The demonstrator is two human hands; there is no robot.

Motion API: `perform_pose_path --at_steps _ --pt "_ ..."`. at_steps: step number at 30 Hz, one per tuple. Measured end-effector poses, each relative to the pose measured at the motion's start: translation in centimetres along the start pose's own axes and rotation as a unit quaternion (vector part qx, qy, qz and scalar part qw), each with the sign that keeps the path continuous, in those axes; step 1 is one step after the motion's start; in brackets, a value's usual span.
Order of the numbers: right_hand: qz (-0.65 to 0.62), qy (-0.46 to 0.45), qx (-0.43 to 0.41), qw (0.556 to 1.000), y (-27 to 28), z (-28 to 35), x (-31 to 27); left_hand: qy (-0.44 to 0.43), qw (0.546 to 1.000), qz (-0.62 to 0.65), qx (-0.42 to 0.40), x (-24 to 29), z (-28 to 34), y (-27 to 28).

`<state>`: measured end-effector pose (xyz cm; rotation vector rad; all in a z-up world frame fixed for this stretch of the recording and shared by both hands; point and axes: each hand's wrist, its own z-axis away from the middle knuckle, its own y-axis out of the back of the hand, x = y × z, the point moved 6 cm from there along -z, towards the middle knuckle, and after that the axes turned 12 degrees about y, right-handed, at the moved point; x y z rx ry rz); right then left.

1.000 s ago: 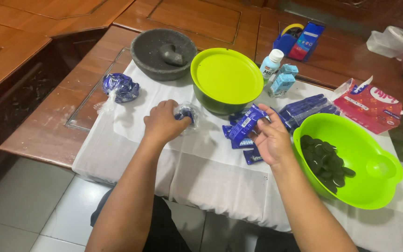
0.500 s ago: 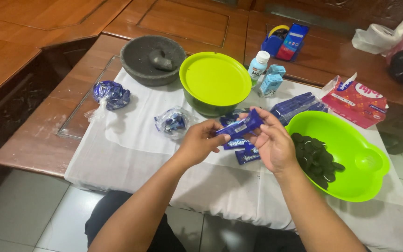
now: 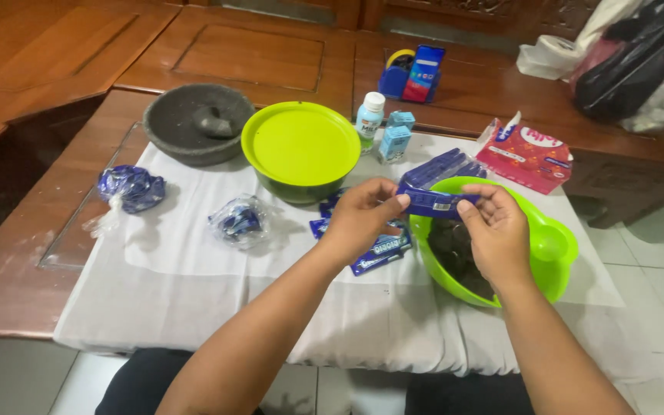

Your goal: Unwrapping individual Oreo cookie packets and placing the cookies into a green plastic bowl

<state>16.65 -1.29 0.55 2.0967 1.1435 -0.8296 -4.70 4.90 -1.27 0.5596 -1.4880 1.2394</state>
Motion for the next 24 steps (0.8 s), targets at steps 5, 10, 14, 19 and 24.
perform_pose_path --at_steps 5,10,14,19,24 --pt "0.219 0.233 -0.054 0.946 2.4 -0.4 -5.3 -0.247 0.851 -0.464 0.0 2.1 -1.8 -6.5" --pt "0.309 0.301 -0.079 0.899 4.0 0.4 -2.8 -0.378 0.699 -0.607 -0.015 -0.7 -3.4 -12.0" --pt "0.314 0.247 -0.043 0.916 5.9 0.3 -1.9 -0.376 0.728 -0.573 -0.033 -0.8 -4.0 -13.1" --pt "0.285 0.249 -0.029 0.925 5.8 -0.1 -3.4 -0.344 0.765 -0.541 -0.061 -0.2 -3.7 -13.8" --pt "0.381 0.307 -0.05 0.871 4.9 0.1 -5.3 -0.186 0.862 -0.467 -0.063 -2.0 -6.0 -12.9"
